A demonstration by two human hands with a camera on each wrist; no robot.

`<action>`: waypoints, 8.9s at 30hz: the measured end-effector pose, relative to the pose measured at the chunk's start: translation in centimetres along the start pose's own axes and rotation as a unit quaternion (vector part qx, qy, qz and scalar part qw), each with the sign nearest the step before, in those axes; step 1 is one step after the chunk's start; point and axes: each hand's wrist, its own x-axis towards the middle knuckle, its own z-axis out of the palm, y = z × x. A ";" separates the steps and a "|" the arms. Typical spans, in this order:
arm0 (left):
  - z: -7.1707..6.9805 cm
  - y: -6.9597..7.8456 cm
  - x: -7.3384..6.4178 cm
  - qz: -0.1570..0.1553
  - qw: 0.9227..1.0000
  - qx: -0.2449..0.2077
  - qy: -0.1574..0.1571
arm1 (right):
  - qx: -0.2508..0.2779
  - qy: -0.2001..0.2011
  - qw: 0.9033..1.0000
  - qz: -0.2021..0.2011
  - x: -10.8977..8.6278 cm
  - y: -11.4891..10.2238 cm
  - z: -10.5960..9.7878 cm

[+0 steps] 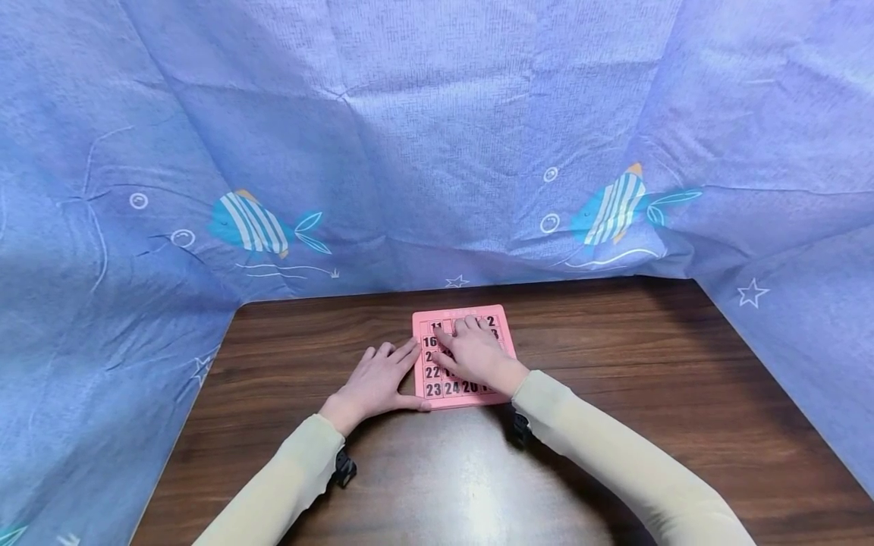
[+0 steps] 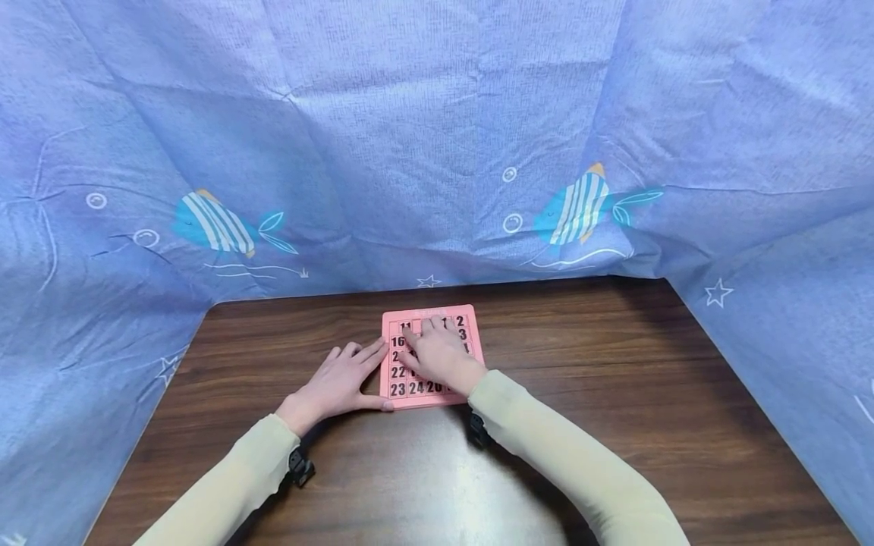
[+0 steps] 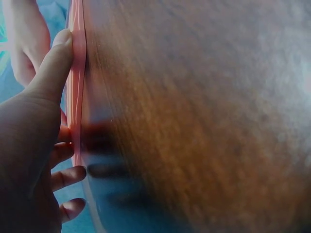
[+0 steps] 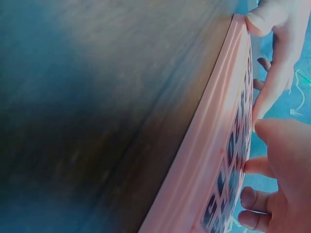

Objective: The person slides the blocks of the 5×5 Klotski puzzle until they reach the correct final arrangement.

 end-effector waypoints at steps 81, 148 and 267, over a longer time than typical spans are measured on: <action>0.2 0.1 0.0 -0.005 1.000 -0.017 0.001 | 0.009 0.027 0.999 0.024 -1.1 2.8 0.3; 0.3 0.0 0.0 -0.001 0.999 -0.032 0.007 | 0.080 0.045 0.994 0.053 -8.2 8.1 -0.3; -0.3 0.0 -0.2 -0.003 0.999 -0.036 -0.009 | 0.039 0.074 0.997 0.005 -11.9 6.5 0.6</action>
